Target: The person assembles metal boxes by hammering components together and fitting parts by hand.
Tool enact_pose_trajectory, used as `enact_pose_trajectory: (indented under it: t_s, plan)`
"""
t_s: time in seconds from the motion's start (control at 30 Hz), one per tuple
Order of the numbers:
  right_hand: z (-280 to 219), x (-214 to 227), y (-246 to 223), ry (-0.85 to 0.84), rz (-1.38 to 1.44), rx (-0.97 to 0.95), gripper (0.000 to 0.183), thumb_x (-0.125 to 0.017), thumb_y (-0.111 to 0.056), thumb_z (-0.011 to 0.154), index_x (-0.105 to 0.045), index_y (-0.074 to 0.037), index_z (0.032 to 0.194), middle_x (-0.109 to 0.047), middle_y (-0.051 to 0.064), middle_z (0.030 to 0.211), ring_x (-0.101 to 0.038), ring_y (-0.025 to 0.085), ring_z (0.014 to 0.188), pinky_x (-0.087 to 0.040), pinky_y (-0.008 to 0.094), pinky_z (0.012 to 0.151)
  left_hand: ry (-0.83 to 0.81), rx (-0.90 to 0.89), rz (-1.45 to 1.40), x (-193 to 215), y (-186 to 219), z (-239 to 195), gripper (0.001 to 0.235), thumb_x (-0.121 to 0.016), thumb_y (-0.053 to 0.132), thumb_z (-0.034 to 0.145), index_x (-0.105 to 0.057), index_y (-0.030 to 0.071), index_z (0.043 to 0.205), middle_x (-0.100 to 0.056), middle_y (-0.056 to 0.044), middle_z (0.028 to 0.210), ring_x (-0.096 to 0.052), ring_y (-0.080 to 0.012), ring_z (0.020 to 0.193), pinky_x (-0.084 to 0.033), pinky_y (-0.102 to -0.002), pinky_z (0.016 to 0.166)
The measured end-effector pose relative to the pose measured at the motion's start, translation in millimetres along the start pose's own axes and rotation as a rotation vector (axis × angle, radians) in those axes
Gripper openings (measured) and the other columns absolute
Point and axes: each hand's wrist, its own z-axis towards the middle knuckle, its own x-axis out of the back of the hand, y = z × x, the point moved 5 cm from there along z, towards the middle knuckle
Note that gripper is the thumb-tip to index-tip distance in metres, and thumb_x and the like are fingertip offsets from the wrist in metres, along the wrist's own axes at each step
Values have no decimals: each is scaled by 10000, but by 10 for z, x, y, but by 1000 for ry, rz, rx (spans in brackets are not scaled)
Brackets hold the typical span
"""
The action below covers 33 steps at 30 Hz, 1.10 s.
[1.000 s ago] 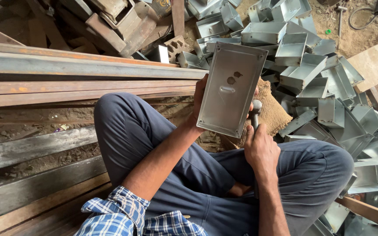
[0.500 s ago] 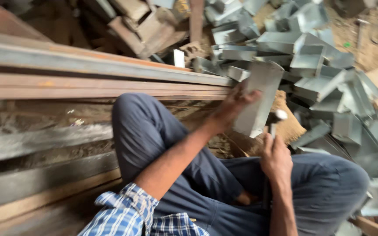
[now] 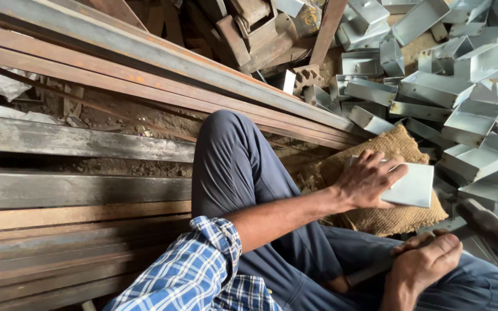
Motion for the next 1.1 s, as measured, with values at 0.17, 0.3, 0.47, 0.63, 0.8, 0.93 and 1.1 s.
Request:
enact_pose_trajectory:
  t_s: [0.17, 0.3, 0.47, 0.63, 0.8, 0.93, 1.1]
  plan:
    - [25, -67, -47, -34, -81, 2, 311, -348, -316, 1218, -445, -42, 1108, -450, 41, 690, -413, 126, 498, -368, 285, 427, -142, -16, -8, 79, -45, 3, 1050, -871, 697, 575, -548, 25, 1314, -605, -166, 1302, -614, -308, 1079, -500, -474, 952]
    - [-14, -51, -52, -55, -235, -8, 347, -370, -299, 1181, -508, -56, 976, -472, 1, 684, -428, 106, 529, -348, 282, 478, -192, 138, -61, 453, -106, -87, 1079, -931, 551, 462, -569, 98, 1372, -589, -134, 1257, -543, -339, 1168, -402, -534, 969]
    - [13, -164, 20, -94, -396, 26, 277, -478, -270, 1095, -565, -34, 981, -502, 25, 660, -463, 106, 541, -376, 309, 482, -215, 259, -193, 551, -245, -92, 1050, -982, 494, 431, -574, 72, 1301, -575, -146, 1219, -525, -385, 1121, -421, -552, 953]
    - [106, -299, -376, -248, -556, 159, 327, -502, -277, 1121, -565, 5, 966, -521, 80, 620, -476, 135, 533, -370, 346, 478, -300, 325, -177, 500, -276, -74, 1047, -1013, 440, 392, -584, 85, 1278, -562, -147, 1204, -545, -368, 1090, -518, -527, 892]
    - [222, -247, -918, -268, -665, 216, 320, -497, -253, 1139, -481, 14, 963, -559, 163, 591, -563, 275, 473, -370, 435, 452, -328, 352, -185, 489, -282, -58, 1073, -1022, 425, 354, -578, 79, 1268, -553, -150, 1210, -542, -360, 1095, -528, -518, 862]
    - [215, -402, -858, -237, -833, 335, 241, -500, -195, 1131, -472, 31, 1050, -596, 265, 681, -601, 487, 610, -379, 536, 472, -335, 388, -203, 470, -286, -76, 1033, -1020, 387, 359, -594, 94, 1253, -558, -137, 1207, -537, -369, 1125, -547, -515, 845]
    - [232, -460, -802, -482, -932, 385, 244, -550, -229, 1070, -505, 5, 1021, -593, 288, 636, -584, 502, 556, -400, 568, 477, -297, 361, -199, 453, -263, -14, 1059, -1020, 404, 375, -574, 84, 1280, -554, -140, 1220, -542, -370, 1129, -548, -514, 882]
